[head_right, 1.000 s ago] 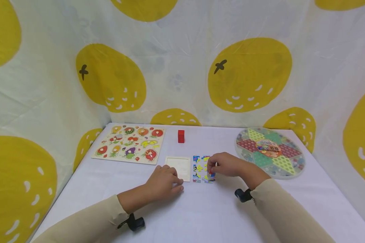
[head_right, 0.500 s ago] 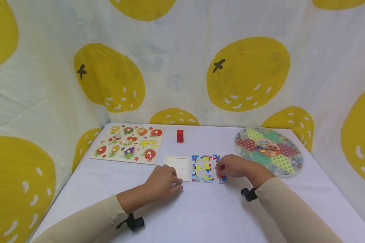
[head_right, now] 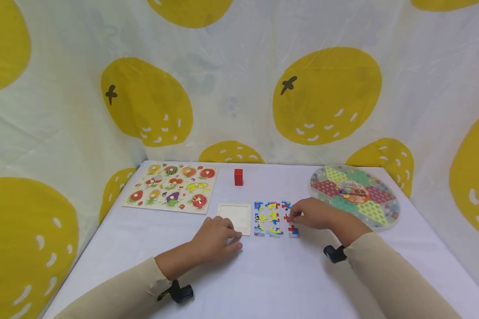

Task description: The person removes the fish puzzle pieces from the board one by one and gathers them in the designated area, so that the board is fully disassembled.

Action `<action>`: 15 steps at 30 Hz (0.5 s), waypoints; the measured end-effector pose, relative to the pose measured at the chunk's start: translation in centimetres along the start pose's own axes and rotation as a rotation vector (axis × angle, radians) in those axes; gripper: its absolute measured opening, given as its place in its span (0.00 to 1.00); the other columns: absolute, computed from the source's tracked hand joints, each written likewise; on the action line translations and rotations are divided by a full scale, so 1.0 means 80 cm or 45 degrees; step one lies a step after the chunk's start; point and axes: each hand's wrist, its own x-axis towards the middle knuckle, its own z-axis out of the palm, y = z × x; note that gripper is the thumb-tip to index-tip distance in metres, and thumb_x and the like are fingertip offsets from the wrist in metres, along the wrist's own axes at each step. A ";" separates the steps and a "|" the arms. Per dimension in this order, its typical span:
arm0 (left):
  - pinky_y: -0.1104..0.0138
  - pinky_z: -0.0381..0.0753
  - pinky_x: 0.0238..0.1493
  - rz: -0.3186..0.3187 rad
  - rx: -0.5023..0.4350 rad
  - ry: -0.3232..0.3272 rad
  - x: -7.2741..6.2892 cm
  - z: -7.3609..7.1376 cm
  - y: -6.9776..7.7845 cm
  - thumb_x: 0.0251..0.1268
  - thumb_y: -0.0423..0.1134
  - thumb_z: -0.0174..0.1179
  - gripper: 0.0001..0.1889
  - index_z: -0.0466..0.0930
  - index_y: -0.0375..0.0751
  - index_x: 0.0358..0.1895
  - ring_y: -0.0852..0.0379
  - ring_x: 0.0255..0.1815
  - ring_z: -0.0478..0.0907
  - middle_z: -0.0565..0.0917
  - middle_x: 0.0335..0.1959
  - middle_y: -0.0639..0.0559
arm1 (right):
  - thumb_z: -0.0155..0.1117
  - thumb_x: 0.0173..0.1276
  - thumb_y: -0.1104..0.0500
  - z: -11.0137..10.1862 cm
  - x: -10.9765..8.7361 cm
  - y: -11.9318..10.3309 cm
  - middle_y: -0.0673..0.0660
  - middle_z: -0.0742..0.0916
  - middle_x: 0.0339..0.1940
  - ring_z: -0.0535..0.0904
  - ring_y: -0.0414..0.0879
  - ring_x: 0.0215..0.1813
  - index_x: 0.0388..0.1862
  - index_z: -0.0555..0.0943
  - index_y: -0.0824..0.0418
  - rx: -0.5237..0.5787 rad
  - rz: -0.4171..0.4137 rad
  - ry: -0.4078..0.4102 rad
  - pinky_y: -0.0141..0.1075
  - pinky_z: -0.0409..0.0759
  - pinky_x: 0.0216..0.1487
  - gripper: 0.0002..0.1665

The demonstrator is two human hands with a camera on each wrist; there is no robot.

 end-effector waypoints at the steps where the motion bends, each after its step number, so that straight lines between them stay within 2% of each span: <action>1: 0.59 0.74 0.50 0.074 -0.026 -0.018 0.010 0.003 0.014 0.70 0.61 0.68 0.21 0.91 0.61 0.61 0.58 0.52 0.77 0.86 0.50 0.58 | 0.70 0.76 0.60 -0.001 -0.040 0.007 0.46 0.87 0.43 0.79 0.44 0.44 0.44 0.90 0.52 -0.007 0.053 0.053 0.44 0.82 0.49 0.04; 4: 0.55 0.77 0.56 0.290 -0.130 -0.063 0.029 0.015 0.054 0.72 0.61 0.66 0.22 0.89 0.61 0.64 0.56 0.59 0.78 0.86 0.56 0.57 | 0.70 0.75 0.60 0.002 -0.175 0.000 0.43 0.87 0.46 0.81 0.40 0.45 0.48 0.90 0.51 -0.069 0.199 0.205 0.42 0.84 0.48 0.07; 6: 0.54 0.78 0.60 0.443 -0.245 -0.102 0.029 0.020 0.075 0.74 0.60 0.64 0.22 0.89 0.59 0.64 0.55 0.61 0.78 0.86 0.58 0.58 | 0.74 0.71 0.61 0.008 -0.267 -0.031 0.41 0.87 0.46 0.82 0.39 0.45 0.48 0.89 0.48 -0.171 0.217 0.343 0.42 0.84 0.46 0.10; 8: 0.55 0.79 0.61 0.607 -0.416 -0.162 0.018 0.021 0.080 0.76 0.58 0.63 0.20 0.89 0.57 0.63 0.57 0.60 0.79 0.85 0.57 0.59 | 0.67 0.80 0.52 0.017 -0.347 -0.081 0.38 0.86 0.45 0.82 0.38 0.44 0.47 0.89 0.44 -0.340 0.191 0.494 0.40 0.82 0.44 0.05; 10: 0.58 0.81 0.58 0.636 -0.630 -0.119 0.005 0.008 0.049 0.77 0.53 0.64 0.17 0.91 0.53 0.60 0.59 0.56 0.81 0.87 0.54 0.59 | 0.56 0.85 0.43 -0.019 -0.362 -0.114 0.36 0.86 0.43 0.82 0.39 0.42 0.46 0.89 0.43 -0.585 0.017 0.624 0.42 0.81 0.42 0.15; 11: 0.60 0.82 0.53 0.634 -0.747 -0.103 -0.008 0.001 0.029 0.78 0.50 0.65 0.16 0.91 0.51 0.59 0.61 0.52 0.82 0.88 0.52 0.59 | 0.50 0.87 0.40 -0.041 -0.364 -0.131 0.38 0.87 0.42 0.83 0.41 0.41 0.45 0.89 0.44 -0.693 -0.055 0.681 0.45 0.80 0.41 0.22; 12: 0.63 0.82 0.49 0.598 -0.852 -0.082 -0.026 -0.005 0.008 0.78 0.48 0.65 0.14 0.91 0.50 0.57 0.62 0.48 0.82 0.88 0.51 0.59 | 0.40 0.87 0.35 -0.063 -0.363 -0.150 0.40 0.87 0.42 0.82 0.42 0.40 0.46 0.90 0.46 -0.784 -0.094 0.715 0.46 0.79 0.40 0.31; 13: 0.65 0.82 0.47 0.551 -0.935 -0.044 -0.049 -0.011 -0.015 0.78 0.46 0.66 0.12 0.92 0.50 0.56 0.63 0.46 0.83 0.89 0.50 0.59 | 0.31 0.86 0.32 -0.087 -0.360 -0.167 0.43 0.88 0.41 0.83 0.44 0.40 0.46 0.90 0.48 -0.864 -0.131 0.740 0.47 0.78 0.40 0.40; 14: 0.66 0.83 0.45 0.495 -1.006 0.004 -0.075 -0.016 -0.040 0.77 0.42 0.67 0.11 0.91 0.49 0.56 0.63 0.45 0.84 0.90 0.50 0.59 | 0.30 0.86 0.32 -0.112 -0.355 -0.184 0.47 0.89 0.40 0.83 0.48 0.40 0.46 0.90 0.52 -0.932 -0.147 0.757 0.49 0.78 0.40 0.42; 15: 0.68 0.83 0.44 0.357 -1.027 0.033 -0.105 -0.022 -0.061 0.78 0.42 0.66 0.11 0.91 0.50 0.56 0.65 0.44 0.84 0.90 0.50 0.60 | 0.29 0.87 0.32 -0.135 -0.350 -0.197 0.51 0.90 0.40 0.83 0.50 0.40 0.47 0.90 0.56 -0.988 -0.156 0.766 0.51 0.78 0.41 0.44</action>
